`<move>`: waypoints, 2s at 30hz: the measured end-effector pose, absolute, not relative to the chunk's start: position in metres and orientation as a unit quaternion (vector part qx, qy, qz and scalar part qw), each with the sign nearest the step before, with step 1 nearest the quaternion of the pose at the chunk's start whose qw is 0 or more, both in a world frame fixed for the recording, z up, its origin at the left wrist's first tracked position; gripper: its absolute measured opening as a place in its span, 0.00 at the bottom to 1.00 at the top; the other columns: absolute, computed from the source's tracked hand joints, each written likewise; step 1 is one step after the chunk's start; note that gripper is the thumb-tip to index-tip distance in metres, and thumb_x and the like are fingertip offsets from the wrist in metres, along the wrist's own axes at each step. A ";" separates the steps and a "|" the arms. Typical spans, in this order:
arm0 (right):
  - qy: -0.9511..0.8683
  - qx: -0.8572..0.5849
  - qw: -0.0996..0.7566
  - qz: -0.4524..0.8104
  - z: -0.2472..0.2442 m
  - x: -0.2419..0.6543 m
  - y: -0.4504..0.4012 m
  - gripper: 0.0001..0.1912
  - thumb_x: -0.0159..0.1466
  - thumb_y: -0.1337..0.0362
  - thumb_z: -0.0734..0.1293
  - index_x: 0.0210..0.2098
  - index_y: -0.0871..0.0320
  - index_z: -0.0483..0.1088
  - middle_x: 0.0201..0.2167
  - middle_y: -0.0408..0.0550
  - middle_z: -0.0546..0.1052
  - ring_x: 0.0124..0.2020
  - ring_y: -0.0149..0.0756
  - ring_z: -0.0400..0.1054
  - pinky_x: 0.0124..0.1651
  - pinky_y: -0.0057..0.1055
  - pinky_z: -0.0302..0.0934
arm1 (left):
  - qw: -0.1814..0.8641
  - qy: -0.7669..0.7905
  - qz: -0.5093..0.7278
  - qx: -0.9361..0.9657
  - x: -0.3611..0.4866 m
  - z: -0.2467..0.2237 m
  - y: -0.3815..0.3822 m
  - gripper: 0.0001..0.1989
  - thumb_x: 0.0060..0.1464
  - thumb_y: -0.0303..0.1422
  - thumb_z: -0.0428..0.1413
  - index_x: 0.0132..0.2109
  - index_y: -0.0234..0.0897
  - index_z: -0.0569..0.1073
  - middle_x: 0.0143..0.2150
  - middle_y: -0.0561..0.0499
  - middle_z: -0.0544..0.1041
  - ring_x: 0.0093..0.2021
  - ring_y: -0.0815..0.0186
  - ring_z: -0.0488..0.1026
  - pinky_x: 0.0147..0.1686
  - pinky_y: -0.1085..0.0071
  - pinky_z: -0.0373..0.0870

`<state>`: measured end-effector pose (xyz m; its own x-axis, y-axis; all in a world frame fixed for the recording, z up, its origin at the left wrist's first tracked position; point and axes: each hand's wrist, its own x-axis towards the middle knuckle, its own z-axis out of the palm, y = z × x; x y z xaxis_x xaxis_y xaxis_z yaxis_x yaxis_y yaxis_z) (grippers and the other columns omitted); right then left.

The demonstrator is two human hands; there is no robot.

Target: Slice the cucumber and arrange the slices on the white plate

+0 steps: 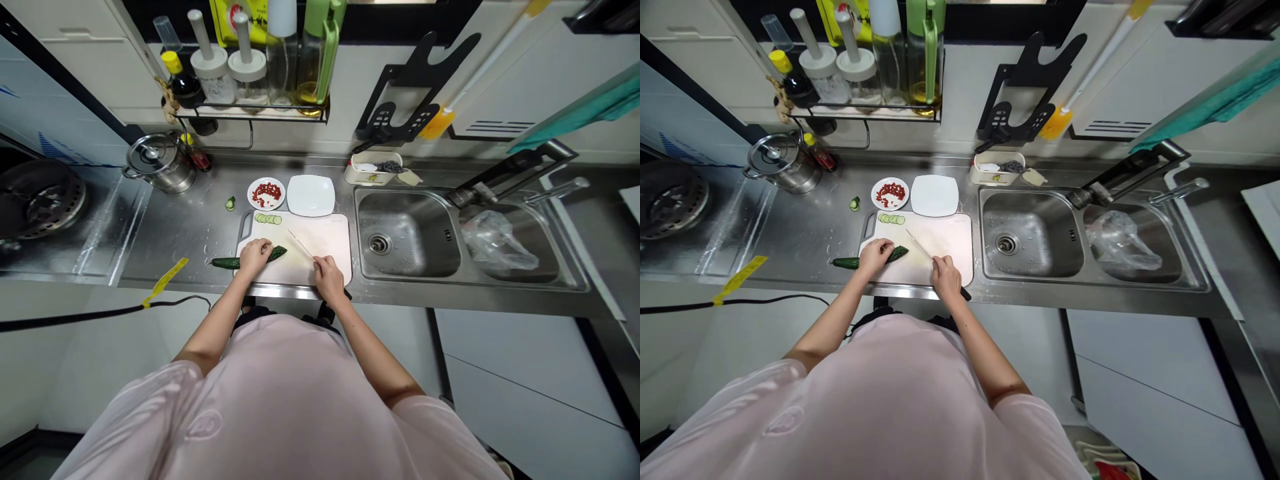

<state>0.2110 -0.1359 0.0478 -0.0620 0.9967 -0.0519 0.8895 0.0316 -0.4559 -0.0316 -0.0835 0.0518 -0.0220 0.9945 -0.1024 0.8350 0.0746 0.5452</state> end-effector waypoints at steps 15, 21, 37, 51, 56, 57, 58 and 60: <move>-0.705 -0.670 0.086 0.213 0.057 0.210 -0.134 0.17 0.70 0.60 0.54 0.52 0.53 0.68 0.43 0.49 0.72 0.36 0.35 0.67 0.34 0.29 0.53 | 0.245 0.656 0.091 0.708 -0.035 0.058 -0.086 0.22 0.51 0.50 0.55 0.48 0.44 0.76 0.45 0.46 0.76 0.46 0.57 0.71 0.44 0.67 0.65; -0.705 -0.672 0.060 0.219 0.063 0.209 -0.133 0.17 0.70 0.61 0.53 0.52 0.54 0.68 0.42 0.49 0.72 0.37 0.36 0.68 0.35 0.30 0.54 | 0.251 0.653 0.093 0.708 -0.033 0.053 -0.090 0.17 0.51 0.44 0.57 0.46 0.43 0.75 0.44 0.47 0.75 0.45 0.58 0.71 0.44 0.66 0.64; -0.744 -0.631 -0.075 0.207 0.084 0.193 -0.142 0.20 0.71 0.59 0.46 0.58 0.53 0.58 0.49 0.52 0.69 0.40 0.38 0.70 0.40 0.32 0.59 | 0.119 0.671 0.118 0.722 -0.020 0.040 -0.113 0.17 0.56 0.41 0.54 0.52 0.44 0.69 0.48 0.47 0.74 0.47 0.59 0.70 0.42 0.67 0.64; -0.779 -0.583 -0.133 0.189 0.092 0.177 -0.150 0.13 0.68 0.71 0.51 0.48 0.58 0.61 0.43 0.53 0.70 0.39 0.38 0.71 0.39 0.31 0.61 | 0.073 0.640 0.181 0.743 -0.015 0.027 -0.115 0.14 0.61 0.41 0.47 0.45 0.45 0.76 0.43 0.49 0.77 0.42 0.63 0.71 0.39 0.67 0.62; -0.781 -0.582 -0.143 0.177 0.098 0.172 -0.150 0.13 0.66 0.74 0.52 0.46 0.59 0.62 0.42 0.53 0.70 0.38 0.38 0.72 0.37 0.30 0.61 | 0.058 0.640 0.181 0.744 -0.014 0.025 -0.115 0.14 0.61 0.42 0.48 0.41 0.44 0.77 0.43 0.47 0.76 0.41 0.63 0.71 0.39 0.67 0.61; -0.781 -0.582 -0.144 0.174 0.099 0.171 -0.150 0.13 0.66 0.74 0.52 0.46 0.59 0.62 0.41 0.53 0.70 0.38 0.38 0.72 0.37 0.30 0.61 | 0.057 0.641 0.180 0.744 -0.014 0.025 -0.115 0.14 0.61 0.42 0.48 0.41 0.44 0.77 0.43 0.47 0.76 0.40 0.63 0.71 0.39 0.67 0.61; -0.781 -0.584 -0.145 0.171 0.100 0.170 -0.150 0.13 0.66 0.74 0.52 0.45 0.59 0.62 0.41 0.54 0.70 0.38 0.38 0.72 0.37 0.30 0.62 | 0.058 0.641 0.179 0.744 -0.014 0.025 -0.115 0.14 0.61 0.42 0.48 0.41 0.44 0.77 0.43 0.47 0.76 0.40 0.63 0.71 0.38 0.67 0.61; -0.781 -0.584 -0.146 0.168 0.103 0.169 -0.151 0.13 0.67 0.73 0.52 0.45 0.60 0.63 0.41 0.54 0.70 0.39 0.38 0.72 0.37 0.29 0.62 | 0.058 0.640 0.175 0.746 -0.015 0.024 -0.114 0.14 0.61 0.42 0.48 0.41 0.44 0.77 0.43 0.47 0.76 0.40 0.63 0.71 0.38 0.67 0.61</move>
